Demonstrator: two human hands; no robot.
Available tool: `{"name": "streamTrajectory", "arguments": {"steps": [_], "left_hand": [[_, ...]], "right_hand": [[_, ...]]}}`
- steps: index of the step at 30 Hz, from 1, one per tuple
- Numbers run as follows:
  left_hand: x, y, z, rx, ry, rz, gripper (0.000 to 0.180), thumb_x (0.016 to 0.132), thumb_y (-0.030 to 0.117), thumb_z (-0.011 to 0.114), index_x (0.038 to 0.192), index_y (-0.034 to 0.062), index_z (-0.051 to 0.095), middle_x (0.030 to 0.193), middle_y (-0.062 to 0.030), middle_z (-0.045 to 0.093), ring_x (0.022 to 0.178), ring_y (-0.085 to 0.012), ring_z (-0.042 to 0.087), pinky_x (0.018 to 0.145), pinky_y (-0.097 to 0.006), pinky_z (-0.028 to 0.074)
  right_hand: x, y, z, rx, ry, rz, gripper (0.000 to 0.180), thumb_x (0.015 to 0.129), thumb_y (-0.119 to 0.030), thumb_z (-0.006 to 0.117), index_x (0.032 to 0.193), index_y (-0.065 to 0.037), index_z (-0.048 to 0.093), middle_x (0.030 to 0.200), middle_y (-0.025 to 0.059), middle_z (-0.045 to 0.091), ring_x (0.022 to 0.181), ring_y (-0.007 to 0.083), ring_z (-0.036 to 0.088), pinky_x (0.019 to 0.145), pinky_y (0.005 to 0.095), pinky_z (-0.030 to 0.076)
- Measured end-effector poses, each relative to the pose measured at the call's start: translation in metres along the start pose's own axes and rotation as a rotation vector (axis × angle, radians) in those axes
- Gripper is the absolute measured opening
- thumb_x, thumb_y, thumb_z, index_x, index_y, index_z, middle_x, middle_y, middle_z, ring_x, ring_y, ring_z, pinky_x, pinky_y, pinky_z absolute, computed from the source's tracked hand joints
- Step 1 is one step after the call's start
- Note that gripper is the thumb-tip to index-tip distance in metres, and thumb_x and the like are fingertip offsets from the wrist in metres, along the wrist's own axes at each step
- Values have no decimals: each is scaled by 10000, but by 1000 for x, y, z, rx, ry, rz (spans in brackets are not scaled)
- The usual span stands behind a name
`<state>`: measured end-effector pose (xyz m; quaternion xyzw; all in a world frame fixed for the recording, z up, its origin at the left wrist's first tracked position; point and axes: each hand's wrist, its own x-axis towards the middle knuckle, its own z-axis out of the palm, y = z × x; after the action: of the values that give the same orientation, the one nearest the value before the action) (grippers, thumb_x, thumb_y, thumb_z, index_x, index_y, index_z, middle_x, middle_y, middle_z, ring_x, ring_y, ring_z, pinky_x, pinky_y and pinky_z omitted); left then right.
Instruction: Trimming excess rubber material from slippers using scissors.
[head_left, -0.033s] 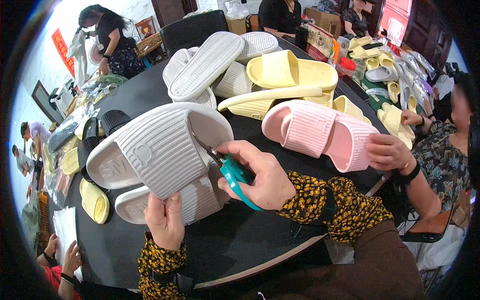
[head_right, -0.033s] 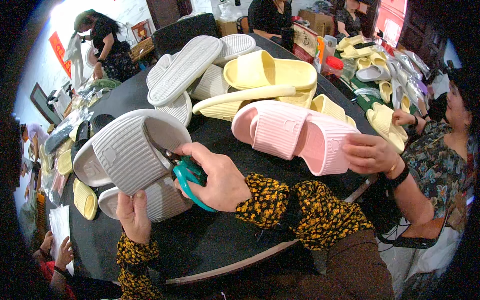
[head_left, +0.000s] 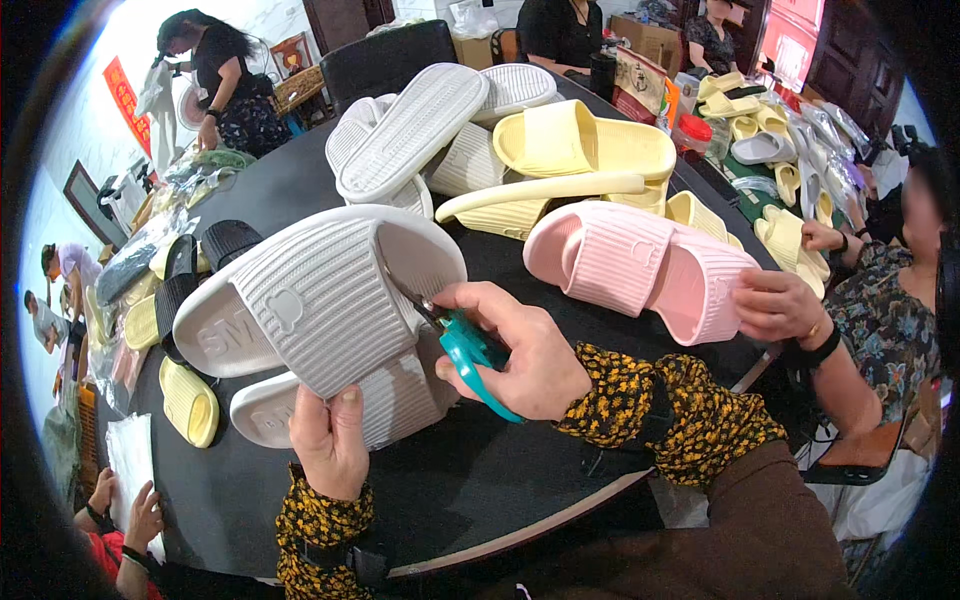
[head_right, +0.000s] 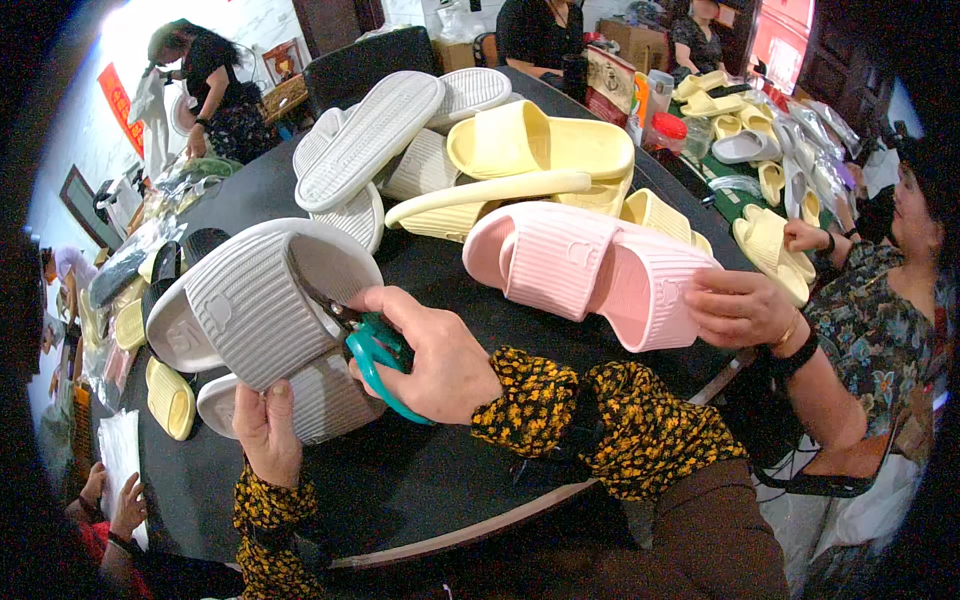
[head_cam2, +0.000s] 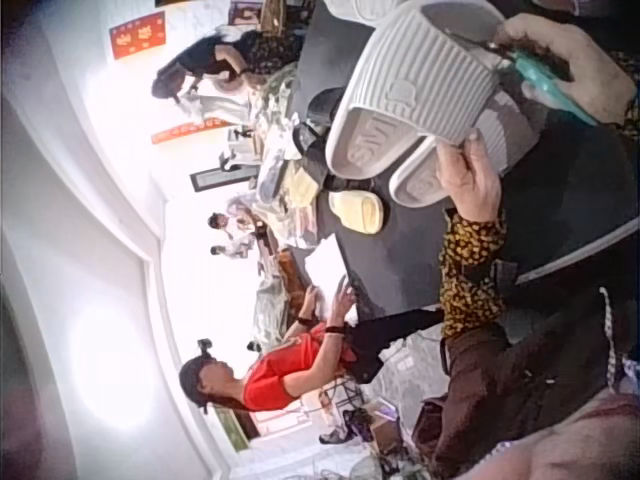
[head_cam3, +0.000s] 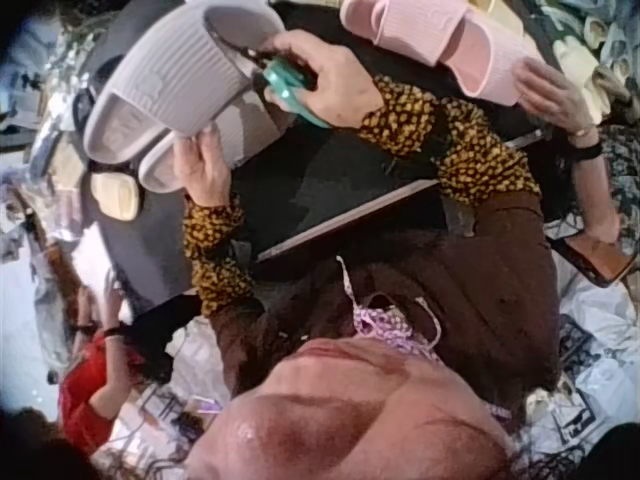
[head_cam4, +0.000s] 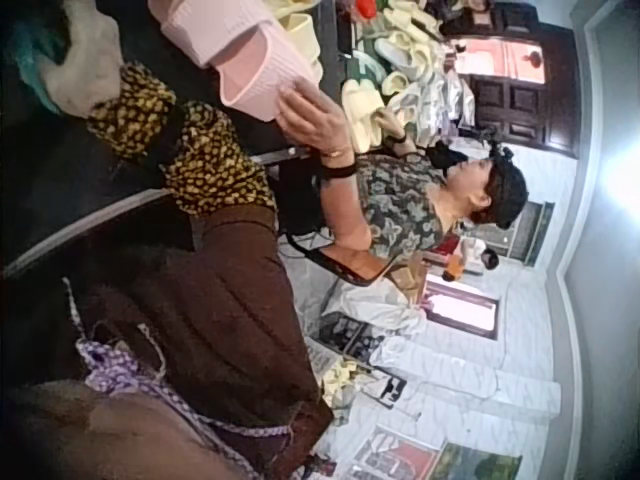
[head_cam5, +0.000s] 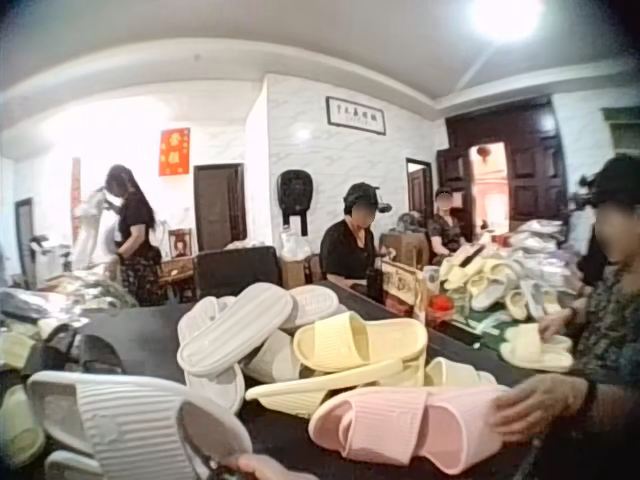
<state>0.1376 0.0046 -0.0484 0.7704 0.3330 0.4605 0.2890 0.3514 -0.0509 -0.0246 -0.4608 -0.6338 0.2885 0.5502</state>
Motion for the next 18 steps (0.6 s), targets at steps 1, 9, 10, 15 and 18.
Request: {"name": "streamTrajectory", "arguments": {"steps": [1,9,10,15,18], "left_hand": [[0,0,0,-7,2,-2,239,903,106,507,1092,-40,517,914,-95,615,807,-120,555,719,-240,428],[2,0,3,-27,51,22,240,902,104,507,1094,-40,514,933,-94,609,836,-121,551,740,-245,425],[3,1,3,-22,68,41,239,902,104,507,1093,-38,515,920,-92,610,821,-117,550,727,-242,426],[1,3,2,20,35,23,236,902,110,510,1093,-29,520,848,-71,604,735,-100,537,662,-232,425],[1,0,2,29,32,44,234,903,114,511,1091,-25,522,810,-58,595,694,-94,527,633,-227,421]], "right_hand": [[-1,1,0,0,0,0,467,759,-95,682,1152,11,452,825,75,565,731,99,552,668,245,459],[-1,2,2,-21,10,-22,462,758,-84,679,1148,8,450,826,72,565,725,85,550,647,233,455],[-1,3,2,-22,10,-21,462,758,-84,679,1148,8,450,826,72,565,725,85,550,647,233,455],[0,4,2,-43,19,-46,462,757,-82,678,1149,3,448,803,63,561,697,85,552,619,233,456],[0,6,3,-62,32,-58,457,759,-82,678,1146,1,451,786,56,558,685,82,549,605,230,454]]}}
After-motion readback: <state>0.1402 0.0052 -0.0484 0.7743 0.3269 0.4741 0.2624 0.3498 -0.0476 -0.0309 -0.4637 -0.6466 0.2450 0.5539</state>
